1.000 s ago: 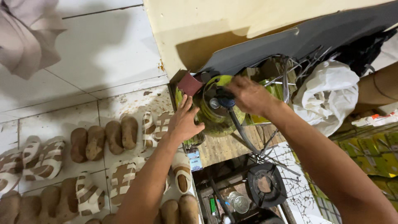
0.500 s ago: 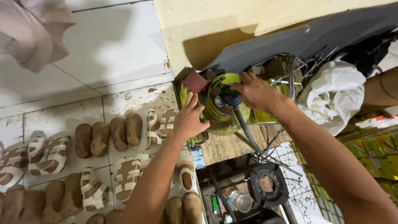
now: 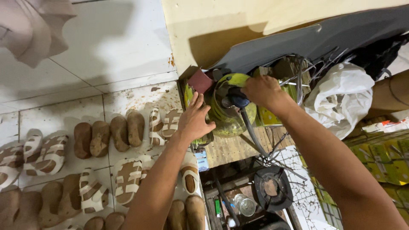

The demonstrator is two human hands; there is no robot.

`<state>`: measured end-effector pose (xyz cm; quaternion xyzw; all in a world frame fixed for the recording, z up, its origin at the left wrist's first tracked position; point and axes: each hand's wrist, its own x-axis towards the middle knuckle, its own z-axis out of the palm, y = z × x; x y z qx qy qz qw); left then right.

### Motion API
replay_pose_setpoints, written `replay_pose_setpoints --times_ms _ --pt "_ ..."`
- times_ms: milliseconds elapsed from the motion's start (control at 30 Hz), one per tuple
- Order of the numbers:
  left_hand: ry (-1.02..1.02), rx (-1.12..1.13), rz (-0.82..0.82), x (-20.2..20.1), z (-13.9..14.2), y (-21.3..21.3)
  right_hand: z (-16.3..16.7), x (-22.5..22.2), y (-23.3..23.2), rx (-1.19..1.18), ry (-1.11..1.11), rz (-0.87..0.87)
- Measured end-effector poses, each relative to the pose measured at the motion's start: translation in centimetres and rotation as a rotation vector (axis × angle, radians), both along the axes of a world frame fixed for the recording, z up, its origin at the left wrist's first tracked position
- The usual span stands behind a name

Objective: The person removes a gas cylinder from a storage area, carries it to a workbench, and uses a screwdriver to adjust a valve or fitting on the cylinder. The person then returns the cylinder to the storage area.

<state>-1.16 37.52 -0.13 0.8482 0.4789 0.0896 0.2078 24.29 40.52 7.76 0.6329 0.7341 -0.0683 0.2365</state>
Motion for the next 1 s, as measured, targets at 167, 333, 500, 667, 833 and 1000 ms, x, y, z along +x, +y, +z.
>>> replay_pose_setpoints --times_ms 167,333,500,667,833,1000 --pt "0.0 -0.004 -0.006 0.1 -0.6 0.1 -2.8 -2.3 2.2 0.681 0.046 0.467" --pt "-0.054 0.072 -0.037 0.0 -1.0 0.2 -3.1 -3.4 3.1 -0.017 0.062 0.033" --pt "-0.016 0.038 -0.068 0.3 -0.8 0.1 -2.7 -2.7 3.2 0.028 0.153 -0.144" --pt "0.013 -0.014 -0.045 0.6 -0.4 -0.2 -3.5 -2.0 1.9 0.094 0.055 0.061" --pt "0.064 0.034 -0.071 0.9 0.4 -0.3 -3.7 -1.9 1.5 0.201 0.182 0.022" --pt "0.167 -0.109 -0.069 1.3 1.6 -0.7 -3.6 -2.1 2.1 0.027 0.006 0.138"
